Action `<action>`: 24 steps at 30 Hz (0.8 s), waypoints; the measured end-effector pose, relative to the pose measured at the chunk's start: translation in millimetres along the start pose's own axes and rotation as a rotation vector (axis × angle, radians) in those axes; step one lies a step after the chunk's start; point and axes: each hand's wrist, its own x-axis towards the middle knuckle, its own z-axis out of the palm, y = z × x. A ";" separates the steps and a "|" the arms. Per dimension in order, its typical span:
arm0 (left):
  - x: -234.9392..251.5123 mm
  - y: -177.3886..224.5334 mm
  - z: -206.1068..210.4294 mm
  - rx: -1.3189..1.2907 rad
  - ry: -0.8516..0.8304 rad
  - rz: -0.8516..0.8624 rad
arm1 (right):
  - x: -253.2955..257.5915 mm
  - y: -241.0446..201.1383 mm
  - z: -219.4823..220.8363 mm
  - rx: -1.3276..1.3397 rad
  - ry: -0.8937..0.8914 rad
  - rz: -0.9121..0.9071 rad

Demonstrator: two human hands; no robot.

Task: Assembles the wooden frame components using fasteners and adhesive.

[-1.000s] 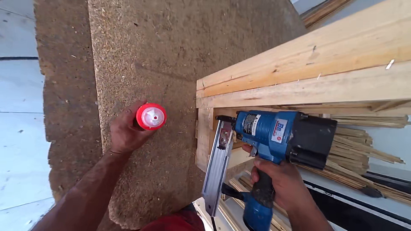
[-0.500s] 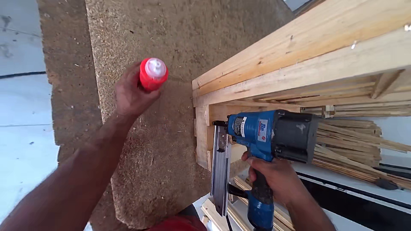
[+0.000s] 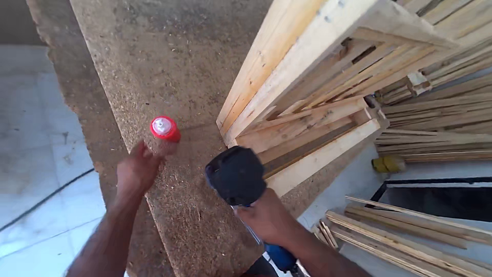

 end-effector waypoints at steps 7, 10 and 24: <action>-197.7 21.3 87.2 -1.345 -0.438 -0.293 | 7.8 -4.7 64.0 0.010 -0.086 -0.226; -188.6 -3.7 115.7 -1.379 -0.157 -0.639 | 21.5 15.9 65.3 -0.085 0.164 -0.255; -102.0 -3.7 66.3 -1.582 -0.550 -0.288 | 106.5 50.9 37.8 0.045 0.107 0.082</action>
